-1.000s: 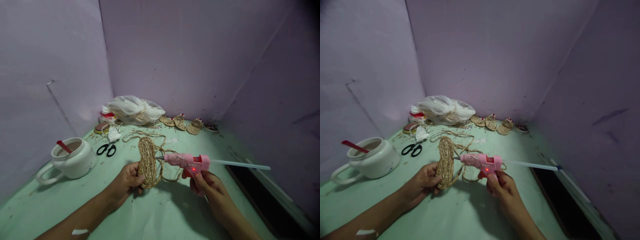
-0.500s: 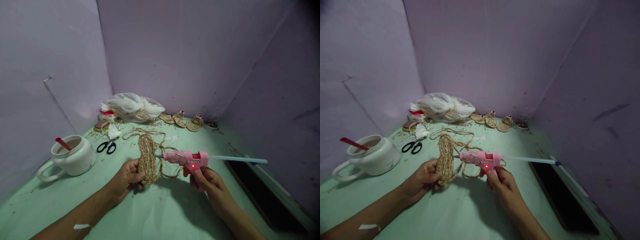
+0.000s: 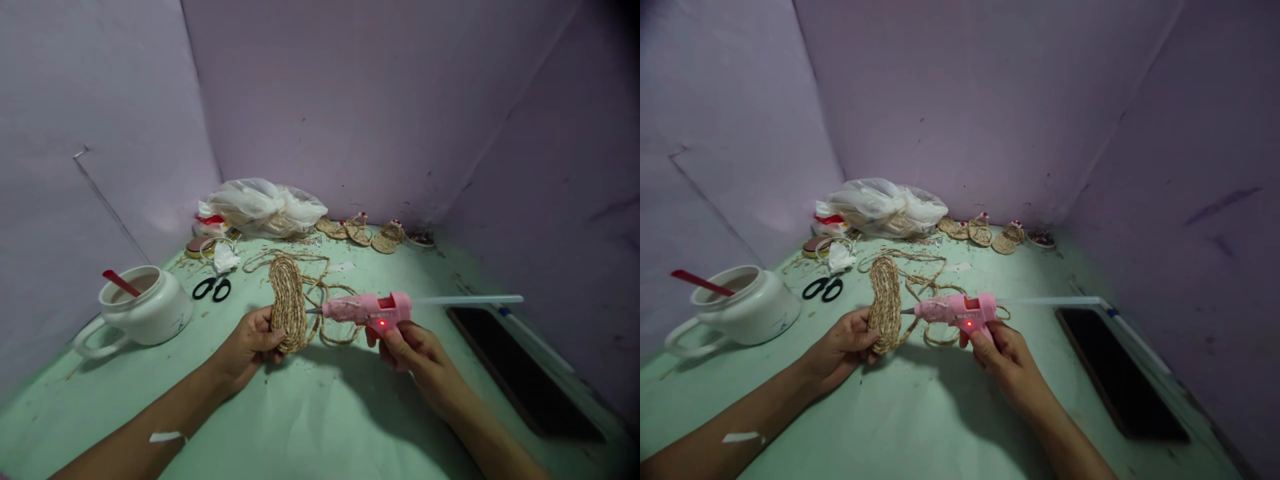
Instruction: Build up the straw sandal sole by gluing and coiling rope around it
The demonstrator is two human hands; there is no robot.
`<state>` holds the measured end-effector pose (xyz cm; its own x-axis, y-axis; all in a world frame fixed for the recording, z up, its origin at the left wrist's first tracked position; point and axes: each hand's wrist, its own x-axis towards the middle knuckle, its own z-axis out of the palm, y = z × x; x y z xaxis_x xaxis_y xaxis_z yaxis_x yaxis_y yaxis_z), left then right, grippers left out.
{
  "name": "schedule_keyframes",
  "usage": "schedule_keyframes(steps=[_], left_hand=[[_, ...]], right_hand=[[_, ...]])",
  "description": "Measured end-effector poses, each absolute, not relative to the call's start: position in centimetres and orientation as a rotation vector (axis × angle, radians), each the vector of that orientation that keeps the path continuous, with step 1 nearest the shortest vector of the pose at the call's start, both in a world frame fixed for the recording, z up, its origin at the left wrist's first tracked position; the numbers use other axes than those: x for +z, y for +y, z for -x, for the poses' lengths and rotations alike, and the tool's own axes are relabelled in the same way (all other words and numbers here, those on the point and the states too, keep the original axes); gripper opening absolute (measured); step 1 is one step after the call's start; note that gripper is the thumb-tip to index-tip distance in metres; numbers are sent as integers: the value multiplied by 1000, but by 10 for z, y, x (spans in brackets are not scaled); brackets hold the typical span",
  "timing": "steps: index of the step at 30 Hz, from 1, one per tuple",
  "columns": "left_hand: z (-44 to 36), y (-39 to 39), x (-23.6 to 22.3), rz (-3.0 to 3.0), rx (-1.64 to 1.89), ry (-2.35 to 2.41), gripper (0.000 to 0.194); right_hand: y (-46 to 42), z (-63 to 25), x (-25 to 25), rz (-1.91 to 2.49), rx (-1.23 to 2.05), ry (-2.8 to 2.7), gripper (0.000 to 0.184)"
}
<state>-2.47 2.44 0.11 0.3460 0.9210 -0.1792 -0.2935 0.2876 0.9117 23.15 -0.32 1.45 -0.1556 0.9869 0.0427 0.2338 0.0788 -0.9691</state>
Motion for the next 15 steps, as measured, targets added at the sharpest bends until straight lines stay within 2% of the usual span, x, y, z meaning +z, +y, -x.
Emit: schedule_keyframes(steps=[15], left_hand=[[24,24,5,-893,970,852,37]], right_hand=[[-4,-234,16,1239,1141,-1563,50]])
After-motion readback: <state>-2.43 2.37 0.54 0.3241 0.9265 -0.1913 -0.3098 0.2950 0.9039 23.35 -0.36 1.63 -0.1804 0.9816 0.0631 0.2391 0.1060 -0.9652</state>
